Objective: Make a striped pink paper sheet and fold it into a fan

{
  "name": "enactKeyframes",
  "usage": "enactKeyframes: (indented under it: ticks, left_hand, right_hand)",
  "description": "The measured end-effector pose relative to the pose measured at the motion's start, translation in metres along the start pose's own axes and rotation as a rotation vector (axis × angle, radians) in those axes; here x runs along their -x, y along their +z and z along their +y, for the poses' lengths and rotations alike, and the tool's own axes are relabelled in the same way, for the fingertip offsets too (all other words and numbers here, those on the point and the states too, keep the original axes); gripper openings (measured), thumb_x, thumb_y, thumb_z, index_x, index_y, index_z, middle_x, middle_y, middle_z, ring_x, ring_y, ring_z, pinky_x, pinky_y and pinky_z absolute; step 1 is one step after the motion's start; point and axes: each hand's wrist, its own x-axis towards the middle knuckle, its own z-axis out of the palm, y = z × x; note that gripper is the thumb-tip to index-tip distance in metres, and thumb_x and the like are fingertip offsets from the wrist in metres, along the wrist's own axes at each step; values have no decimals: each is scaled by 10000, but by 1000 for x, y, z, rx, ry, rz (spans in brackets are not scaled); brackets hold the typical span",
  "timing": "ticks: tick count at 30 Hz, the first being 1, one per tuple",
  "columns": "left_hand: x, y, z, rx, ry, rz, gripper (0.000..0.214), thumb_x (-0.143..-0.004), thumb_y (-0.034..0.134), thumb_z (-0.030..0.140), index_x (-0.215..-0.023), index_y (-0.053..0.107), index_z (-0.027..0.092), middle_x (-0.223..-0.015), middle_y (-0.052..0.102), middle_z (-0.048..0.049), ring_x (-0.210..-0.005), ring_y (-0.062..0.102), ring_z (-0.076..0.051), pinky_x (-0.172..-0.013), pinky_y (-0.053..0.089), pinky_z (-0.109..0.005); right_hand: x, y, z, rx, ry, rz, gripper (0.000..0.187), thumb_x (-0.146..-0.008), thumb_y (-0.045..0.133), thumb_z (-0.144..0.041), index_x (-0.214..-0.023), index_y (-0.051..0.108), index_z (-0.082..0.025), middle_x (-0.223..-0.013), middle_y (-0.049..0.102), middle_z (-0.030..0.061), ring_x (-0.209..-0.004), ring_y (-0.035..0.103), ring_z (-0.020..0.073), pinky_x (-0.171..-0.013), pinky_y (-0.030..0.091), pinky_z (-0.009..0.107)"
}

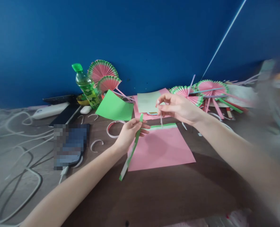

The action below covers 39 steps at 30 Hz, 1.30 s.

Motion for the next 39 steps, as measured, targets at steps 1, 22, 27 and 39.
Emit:
enactKeyframes:
  ticks: [1,22,27,39]
  left_hand:
    - [0,1,-3,60,12,9,118,-809,502,223,-869,560,140,-823,682,-62,-635,620,-110,-606,459,-232]
    - [-1,6,-37,84,223,94,297,-756,552,195,-1048,601,188,-928,663,-29,-753,598,-113,-670,464,-218]
    - [-1,8,-36,83,234,73,344,-755,538,181,-1096,586,186,-977,669,-48,-835,613,-147,-756,475,-267]
    - [-1,6,-41,93,248,66,413,-777,544,194,-1190,560,195,-881,682,-39,-607,570,-104,-562,454,-224]
  right_hand:
    - [-1,4,4,-60,26,-2,227,-656,683,-251,-769,502,-175,-743,527,-23,-619,556,95,-619,465,290]
    - [4,63,67,-224,-103,230,390,-678,673,-285,-852,329,-234,-662,543,-83,-585,636,131,-577,527,301]
    - [4,62,69,-235,-109,226,379,-682,668,-302,-818,321,-235,-688,545,-73,-592,627,126,-577,525,305]
    - [3,63,69,-229,-93,247,317,-685,668,-261,-763,365,-212,-709,526,-67,-567,615,108,-558,515,291]
